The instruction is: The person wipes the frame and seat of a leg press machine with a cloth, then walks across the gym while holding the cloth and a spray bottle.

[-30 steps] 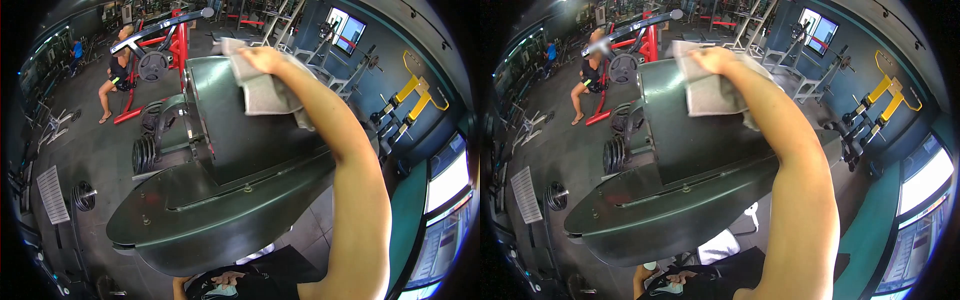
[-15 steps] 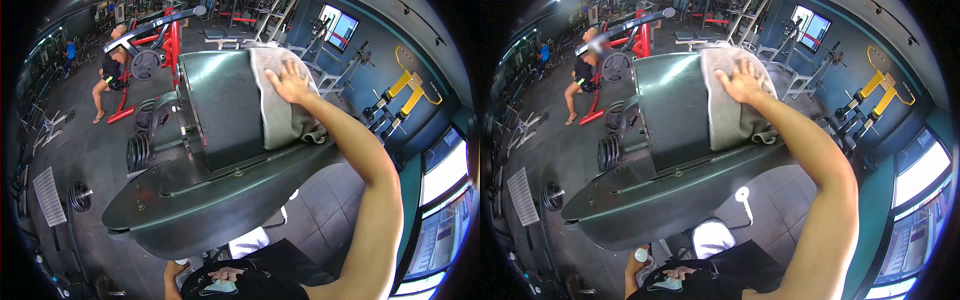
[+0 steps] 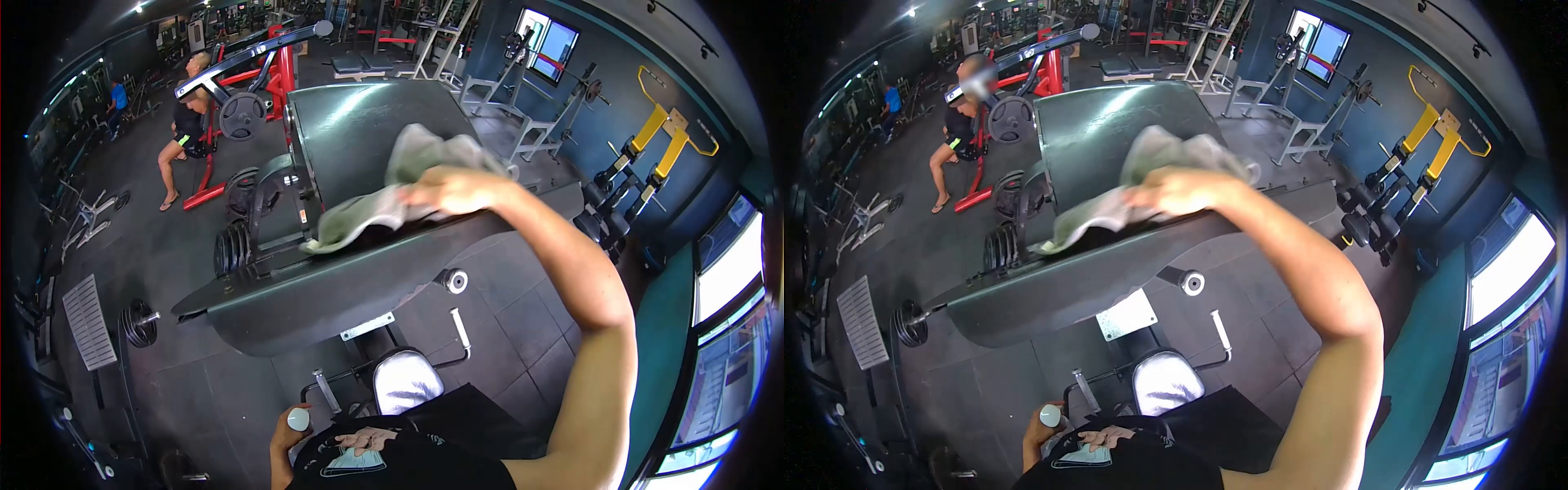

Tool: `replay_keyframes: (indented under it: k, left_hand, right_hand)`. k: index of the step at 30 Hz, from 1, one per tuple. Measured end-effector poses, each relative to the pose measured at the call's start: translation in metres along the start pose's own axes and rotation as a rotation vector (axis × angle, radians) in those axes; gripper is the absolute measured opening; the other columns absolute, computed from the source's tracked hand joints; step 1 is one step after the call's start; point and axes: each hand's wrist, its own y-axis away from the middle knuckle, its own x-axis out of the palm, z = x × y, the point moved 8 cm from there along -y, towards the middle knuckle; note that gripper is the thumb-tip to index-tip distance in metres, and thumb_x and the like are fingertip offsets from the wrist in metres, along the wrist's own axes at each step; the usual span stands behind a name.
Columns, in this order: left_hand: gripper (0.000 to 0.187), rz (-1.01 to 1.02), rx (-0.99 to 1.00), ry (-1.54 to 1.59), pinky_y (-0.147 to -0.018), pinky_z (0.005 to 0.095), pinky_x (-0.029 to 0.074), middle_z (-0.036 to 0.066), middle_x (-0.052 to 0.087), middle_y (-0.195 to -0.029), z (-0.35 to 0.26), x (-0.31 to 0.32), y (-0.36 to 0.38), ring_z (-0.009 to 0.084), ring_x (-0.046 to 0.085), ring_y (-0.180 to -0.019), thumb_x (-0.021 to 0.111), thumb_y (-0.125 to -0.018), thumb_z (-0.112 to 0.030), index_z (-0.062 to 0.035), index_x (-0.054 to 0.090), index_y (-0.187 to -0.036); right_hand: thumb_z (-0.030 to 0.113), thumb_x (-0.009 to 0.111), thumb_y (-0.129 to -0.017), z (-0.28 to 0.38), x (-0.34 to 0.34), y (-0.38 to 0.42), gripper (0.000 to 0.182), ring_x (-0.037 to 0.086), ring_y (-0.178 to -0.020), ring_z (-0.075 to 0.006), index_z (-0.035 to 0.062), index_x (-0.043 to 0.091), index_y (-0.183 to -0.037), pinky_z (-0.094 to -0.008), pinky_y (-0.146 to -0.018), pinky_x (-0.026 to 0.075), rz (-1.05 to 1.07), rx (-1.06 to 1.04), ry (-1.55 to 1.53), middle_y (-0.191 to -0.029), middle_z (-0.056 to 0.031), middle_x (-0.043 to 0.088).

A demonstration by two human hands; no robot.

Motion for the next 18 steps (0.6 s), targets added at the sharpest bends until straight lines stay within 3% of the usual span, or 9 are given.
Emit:
replay_keyframes:
  k: [2,4,5,6,7,9,11,13,18]
  left_hand:
    - [0.059,0.015,-0.015,0.030,-0.082,0.0299,0.051,0.004,0.067,-0.096,0.004,0.002,0.006,0.0144,0.063,-0.087,0.078,-0.059,-0.001,-0.0107,0.066,-0.115]
    - [0.059,0.030,0.023,0.047,-0.081,0.0294,0.051,0.003,0.066,-0.094,0.013,0.000,0.013,0.0133,0.063,-0.086,0.078,-0.059,-0.001,-0.0107,0.066,-0.116]
    - [0.059,0.038,0.047,0.059,-0.081,0.0291,0.051,0.003,0.066,-0.093,0.008,0.001,0.013,0.0127,0.062,-0.086,0.077,-0.059,-0.001,-0.0107,0.066,-0.116]
    - [0.060,0.019,0.057,0.025,-0.081,0.0290,0.051,0.002,0.066,-0.092,0.005,-0.003,0.013,0.0123,0.062,-0.085,0.078,-0.059,-0.001,-0.0107,0.066,-0.117]
    - [0.060,0.008,0.061,-0.008,-0.080,0.0288,0.051,0.002,0.067,-0.091,-0.008,-0.006,0.017,0.0118,0.062,-0.085,0.078,-0.059,-0.001,-0.0107,0.065,-0.117]
    - [0.060,-0.009,0.126,-0.030,-0.079,0.0282,0.051,0.001,0.067,-0.088,-0.015,-0.007,0.016,0.0108,0.062,-0.083,0.078,-0.061,-0.002,-0.0100,0.065,-0.119]
    - [0.059,0.022,0.075,-0.006,-0.080,0.0286,0.051,0.001,0.067,-0.091,-0.006,-0.007,0.009,0.0117,0.063,-0.085,0.078,-0.061,-0.002,-0.0085,0.065,-0.118]
    - [0.058,0.050,0.051,0.004,-0.081,0.0283,0.051,0.000,0.067,-0.092,-0.002,-0.008,0.007,0.0115,0.063,-0.086,0.078,-0.061,-0.003,-0.0078,0.066,-0.117]
    - [0.055,0.064,0.052,0.020,-0.079,0.0271,0.051,-0.002,0.067,-0.091,0.002,-0.004,0.005,0.0095,0.062,-0.084,0.078,-0.062,-0.003,-0.0081,0.066,-0.116]
  right_hand:
    - [0.051,0.044,-0.100,-0.045,-0.026,0.033,0.059,0.055,-0.110,-0.0266,-0.0007,0.057,-0.125,-0.0359,-0.098,0.040,-0.179,0.129,0.049,-0.121,-0.0143,0.057]
    - [0.047,0.046,-0.100,-0.079,-0.056,0.074,0.060,0.052,-0.125,-0.0322,-0.0006,0.051,-0.138,-0.0395,-0.111,0.035,-0.486,0.199,-0.090,-0.138,-0.0166,0.054]
    - [0.043,0.048,-0.101,-0.098,-0.066,0.093,0.055,0.056,-0.121,-0.0308,-0.0017,0.054,-0.133,-0.0419,-0.109,0.038,-0.857,0.330,-0.626,-0.134,-0.0156,0.057]
    - [0.041,0.053,-0.100,-0.100,-0.064,0.120,0.050,0.059,-0.117,-0.0279,0.0000,0.057,-0.128,-0.0419,-0.106,0.041,-1.066,0.246,-1.121,-0.130,-0.0138,0.060]
    - [0.038,0.053,-0.100,-0.081,-0.066,0.147,0.045,0.059,-0.117,-0.0259,0.0016,0.057,-0.127,-0.0430,-0.104,0.044,-1.320,0.063,-1.347,-0.129,-0.0118,0.060]
    - [0.032,0.044,-0.103,-0.081,-0.079,0.198,0.040,0.055,-0.121,-0.0285,0.0023,0.055,-0.128,-0.0484,-0.108,0.040,-1.481,-0.336,-1.469,-0.130,-0.0121,0.059]
    - [0.028,0.036,-0.103,-0.059,-0.080,0.262,0.042,0.052,-0.125,-0.0329,-0.0003,0.053,-0.129,-0.0525,-0.111,0.037,-1.770,-0.522,-1.298,-0.133,-0.0165,0.056]
    - [0.035,0.035,-0.101,-0.022,-0.072,0.313,0.050,0.047,-0.130,-0.0363,-0.0004,0.049,-0.135,-0.0539,-0.113,0.033,-1.988,-0.636,-1.168,-0.138,-0.0199,0.051]
    - [0.043,0.031,-0.102,0.038,-0.058,0.377,0.057,0.044,-0.132,-0.0396,0.0032,0.045,-0.140,-0.0578,-0.113,0.031,-2.147,-0.675,-0.756,-0.141,-0.0204,0.048]
